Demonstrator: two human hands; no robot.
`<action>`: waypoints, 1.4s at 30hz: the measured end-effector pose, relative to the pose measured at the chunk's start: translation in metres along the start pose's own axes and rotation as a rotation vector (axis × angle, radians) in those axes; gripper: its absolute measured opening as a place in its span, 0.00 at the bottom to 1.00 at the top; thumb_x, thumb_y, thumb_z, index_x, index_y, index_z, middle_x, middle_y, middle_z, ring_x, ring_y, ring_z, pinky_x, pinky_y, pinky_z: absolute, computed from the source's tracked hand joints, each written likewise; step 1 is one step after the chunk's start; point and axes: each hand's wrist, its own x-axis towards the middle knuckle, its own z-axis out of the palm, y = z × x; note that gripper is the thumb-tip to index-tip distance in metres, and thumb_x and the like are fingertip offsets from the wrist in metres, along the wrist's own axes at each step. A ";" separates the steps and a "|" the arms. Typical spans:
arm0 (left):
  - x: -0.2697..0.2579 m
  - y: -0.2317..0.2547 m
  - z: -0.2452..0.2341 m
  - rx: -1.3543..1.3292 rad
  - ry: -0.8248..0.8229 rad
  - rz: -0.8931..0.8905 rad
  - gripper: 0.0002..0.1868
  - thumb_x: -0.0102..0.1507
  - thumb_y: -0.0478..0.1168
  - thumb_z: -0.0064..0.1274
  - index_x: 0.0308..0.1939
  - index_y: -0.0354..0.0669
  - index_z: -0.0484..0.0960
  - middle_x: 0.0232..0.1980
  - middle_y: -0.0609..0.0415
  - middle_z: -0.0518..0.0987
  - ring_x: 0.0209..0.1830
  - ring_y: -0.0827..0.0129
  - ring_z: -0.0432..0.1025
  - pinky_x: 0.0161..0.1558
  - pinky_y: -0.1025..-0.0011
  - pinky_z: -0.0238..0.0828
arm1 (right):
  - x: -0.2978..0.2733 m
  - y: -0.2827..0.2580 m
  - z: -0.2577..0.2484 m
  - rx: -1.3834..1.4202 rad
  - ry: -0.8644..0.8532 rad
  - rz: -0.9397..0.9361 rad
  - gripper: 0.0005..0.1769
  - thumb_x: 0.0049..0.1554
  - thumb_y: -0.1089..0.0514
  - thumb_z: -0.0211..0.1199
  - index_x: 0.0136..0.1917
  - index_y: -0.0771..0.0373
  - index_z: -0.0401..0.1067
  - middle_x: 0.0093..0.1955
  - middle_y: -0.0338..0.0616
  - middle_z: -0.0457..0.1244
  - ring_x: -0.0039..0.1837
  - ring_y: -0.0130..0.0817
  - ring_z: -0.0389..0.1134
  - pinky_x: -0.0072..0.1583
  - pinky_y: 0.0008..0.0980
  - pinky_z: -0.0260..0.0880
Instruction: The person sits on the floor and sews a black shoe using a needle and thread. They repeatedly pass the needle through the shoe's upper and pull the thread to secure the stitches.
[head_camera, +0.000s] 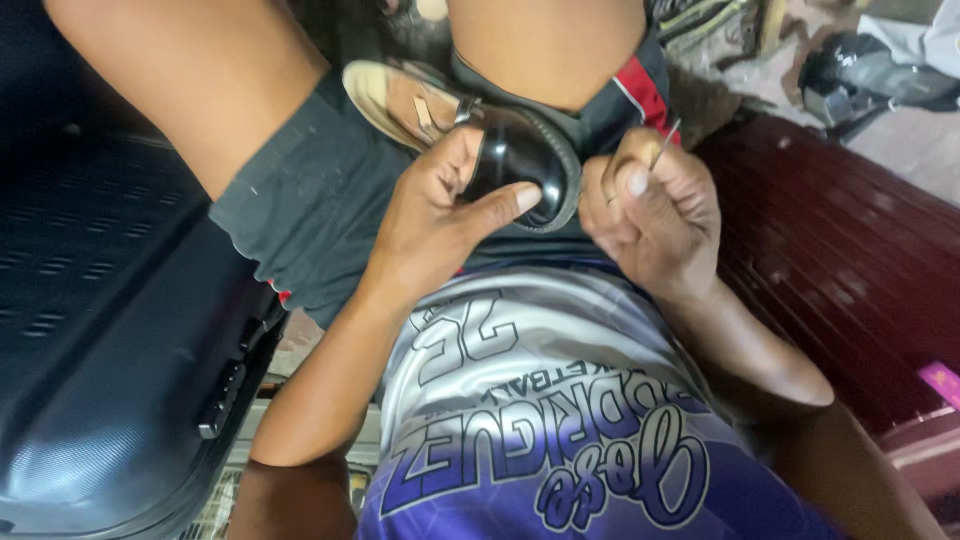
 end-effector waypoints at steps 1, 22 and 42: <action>0.004 -0.002 0.002 -0.275 -0.066 0.072 0.14 0.65 0.37 0.63 0.51 0.38 0.77 0.46 0.61 0.81 0.45 0.84 0.73 0.50 0.82 0.72 | -0.002 0.001 -0.001 0.011 -0.006 -0.001 0.21 0.75 0.48 0.50 0.42 0.59 0.60 0.29 0.39 0.52 0.29 0.21 0.50 0.33 0.23 0.53; -0.005 -0.026 -0.041 -0.521 -0.118 0.197 0.30 0.62 0.28 0.66 0.67 0.33 0.73 0.56 0.54 0.82 0.53 0.74 0.76 0.64 0.70 0.74 | -0.014 -0.051 0.011 -1.065 -0.061 -0.093 0.13 0.63 0.70 0.56 0.58 0.66 0.76 0.42 0.42 0.70 0.38 0.25 0.71 0.42 0.25 0.72; 0.001 -0.034 -0.023 -0.479 -0.104 0.199 0.27 0.63 0.26 0.64 0.65 0.34 0.74 0.53 0.55 0.82 0.53 0.75 0.77 0.60 0.72 0.76 | -0.001 -0.049 0.035 -1.242 -0.111 -0.052 0.17 0.60 0.70 0.60 0.62 0.64 0.77 0.40 0.46 0.69 0.34 0.27 0.67 0.35 0.27 0.66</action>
